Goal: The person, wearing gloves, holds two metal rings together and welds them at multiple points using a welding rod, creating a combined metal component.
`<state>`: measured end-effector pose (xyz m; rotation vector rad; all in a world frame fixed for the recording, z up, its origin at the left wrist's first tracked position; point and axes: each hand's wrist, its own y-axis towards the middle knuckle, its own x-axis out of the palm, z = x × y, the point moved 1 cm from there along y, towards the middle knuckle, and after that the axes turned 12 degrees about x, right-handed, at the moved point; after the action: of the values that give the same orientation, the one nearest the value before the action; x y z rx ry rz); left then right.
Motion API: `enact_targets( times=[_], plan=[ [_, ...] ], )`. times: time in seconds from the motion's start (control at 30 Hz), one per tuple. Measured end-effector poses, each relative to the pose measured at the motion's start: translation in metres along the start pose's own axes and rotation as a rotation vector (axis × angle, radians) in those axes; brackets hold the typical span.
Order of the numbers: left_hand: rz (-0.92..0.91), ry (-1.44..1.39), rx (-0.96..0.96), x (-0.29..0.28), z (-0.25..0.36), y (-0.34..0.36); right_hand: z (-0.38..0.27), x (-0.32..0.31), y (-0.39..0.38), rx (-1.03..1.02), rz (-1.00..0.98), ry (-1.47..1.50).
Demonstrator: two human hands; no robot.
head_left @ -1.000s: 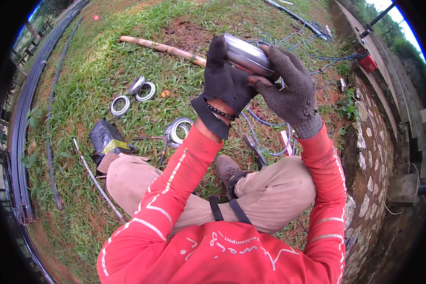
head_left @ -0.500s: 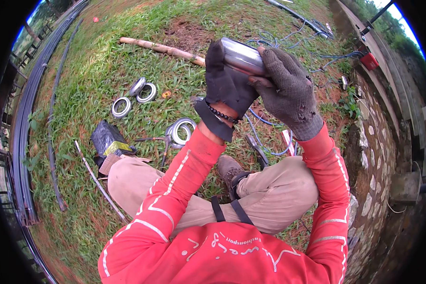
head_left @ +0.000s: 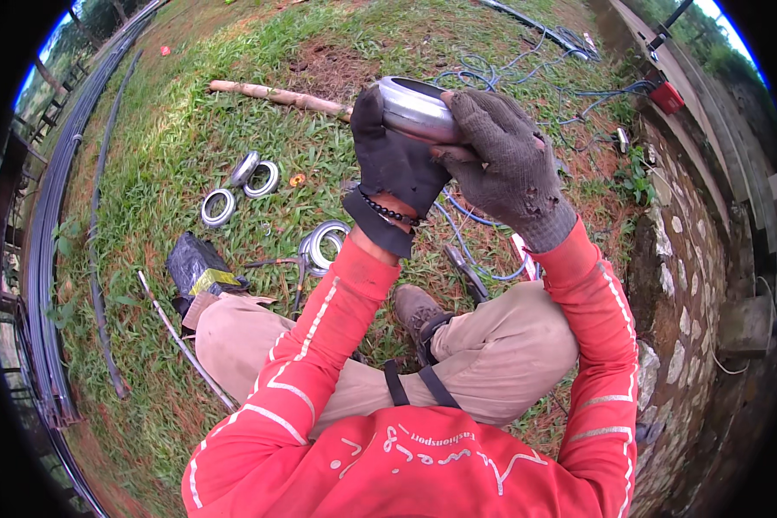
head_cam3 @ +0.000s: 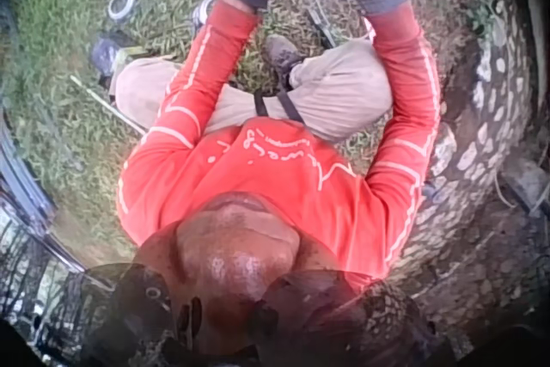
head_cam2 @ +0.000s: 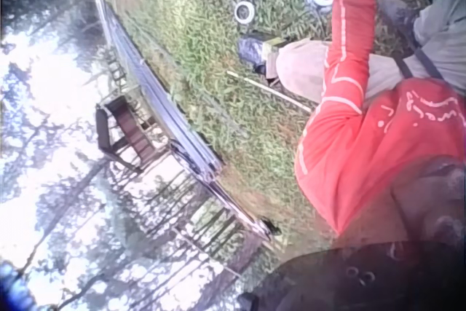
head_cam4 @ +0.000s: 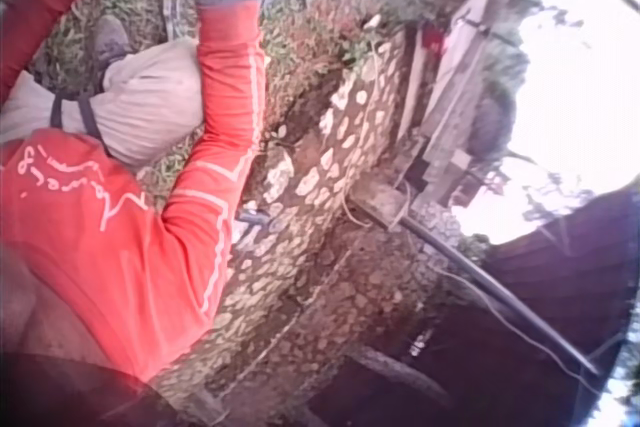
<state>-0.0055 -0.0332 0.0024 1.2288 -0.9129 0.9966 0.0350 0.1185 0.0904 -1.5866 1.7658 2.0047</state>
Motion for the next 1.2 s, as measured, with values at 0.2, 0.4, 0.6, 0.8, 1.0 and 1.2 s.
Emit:
enact_targets(
  times=[0.2, 0.4, 0.6, 0.8, 1.0, 1.2],
  plan=[
    [-0.187, -0.042, -0.023, -0.011, 0.013, -0.002, 0.005, -0.017, 0.005, 0.040, -0.036, 0.199],
    [-0.303, 0.193, 0.040, -0.014, 0.027, 0.010, 0.022, -0.020, 0.001, 0.748, -0.062, 1.067],
    [-0.452, 0.274, 0.064, 0.014, 0.040, 0.011, 0.030, -0.018, -0.003, 0.853, -0.304, 1.160],
    [-0.470, 0.550, 0.158, 0.035, 0.045, -0.002, 0.016, -0.023, -0.001, 1.002, -0.549, 1.313],
    [-0.409, 0.576, 0.136, 0.050, 0.050, -0.006, 0.006, -0.020, -0.006, 0.916, -0.583, 1.629],
    [-0.434, 0.657, 0.203, 0.049, 0.055, -0.004, 0.004, -0.011, -0.004, 0.830, -0.607, 1.630]
  ],
)
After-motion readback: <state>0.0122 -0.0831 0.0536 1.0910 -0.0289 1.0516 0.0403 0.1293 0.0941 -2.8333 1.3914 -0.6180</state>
